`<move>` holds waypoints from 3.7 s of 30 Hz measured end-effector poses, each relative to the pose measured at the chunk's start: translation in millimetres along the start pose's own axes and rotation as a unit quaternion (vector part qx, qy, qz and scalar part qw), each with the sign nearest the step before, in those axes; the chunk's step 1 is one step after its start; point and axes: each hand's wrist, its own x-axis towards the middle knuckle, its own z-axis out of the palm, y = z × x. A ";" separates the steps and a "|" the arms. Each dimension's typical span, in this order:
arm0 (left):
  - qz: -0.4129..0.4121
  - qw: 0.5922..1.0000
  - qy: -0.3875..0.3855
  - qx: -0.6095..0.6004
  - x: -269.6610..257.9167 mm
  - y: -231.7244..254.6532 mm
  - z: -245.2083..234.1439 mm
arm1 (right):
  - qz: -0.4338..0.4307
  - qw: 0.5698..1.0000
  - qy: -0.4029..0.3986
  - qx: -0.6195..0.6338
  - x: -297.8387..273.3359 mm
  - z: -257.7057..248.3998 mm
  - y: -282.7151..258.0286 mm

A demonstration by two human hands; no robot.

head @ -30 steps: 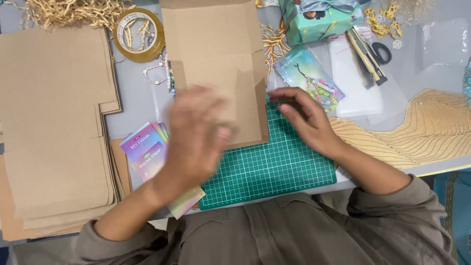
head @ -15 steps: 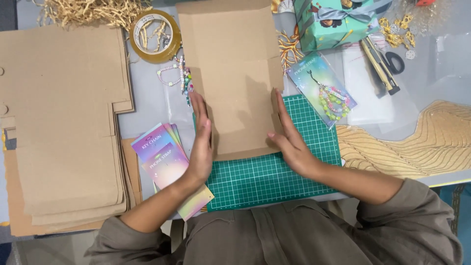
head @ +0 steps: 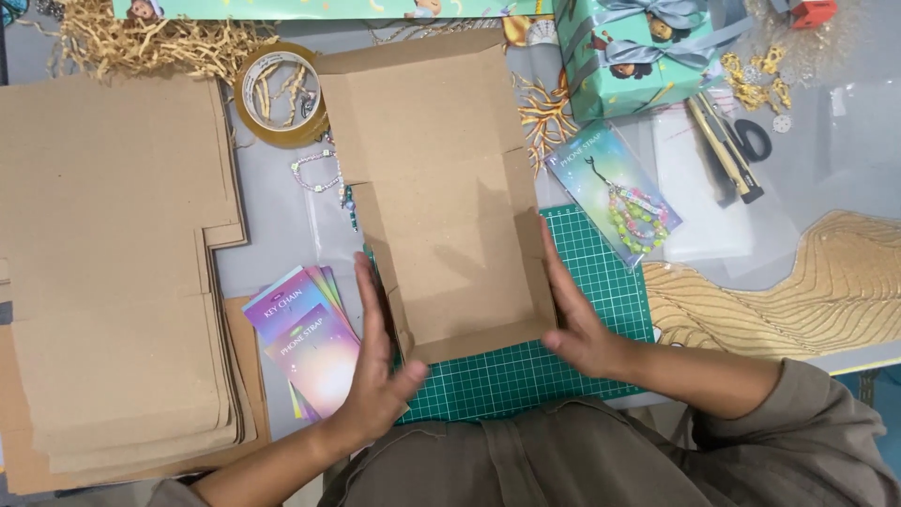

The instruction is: Assembling a cardboard gift box, filling it with decorative shredded paper, and placing a small packaged item inside.

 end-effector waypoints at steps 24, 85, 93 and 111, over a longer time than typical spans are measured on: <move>-0.057 0.960 0.217 -0.167 96.9 -50.7 -57.2 | 0.046 0.972 0.229 -0.028 95.9 -76.3 52.7; -0.065 0.996 0.064 -0.009 79.2 -55.5 -57.1 | 0.085 0.984 0.156 0.020 74.1 -71.8 31.1; -0.037 0.996 0.076 -0.004 79.2 -56.2 -55.4 | 0.113 0.971 0.195 0.076 75.8 -78.9 32.1; 0.284 0.677 -0.103 0.672 115.6 32.7 -16.7 | 0.093 0.984 0.057 -0.141 56.8 -77.9 -14.5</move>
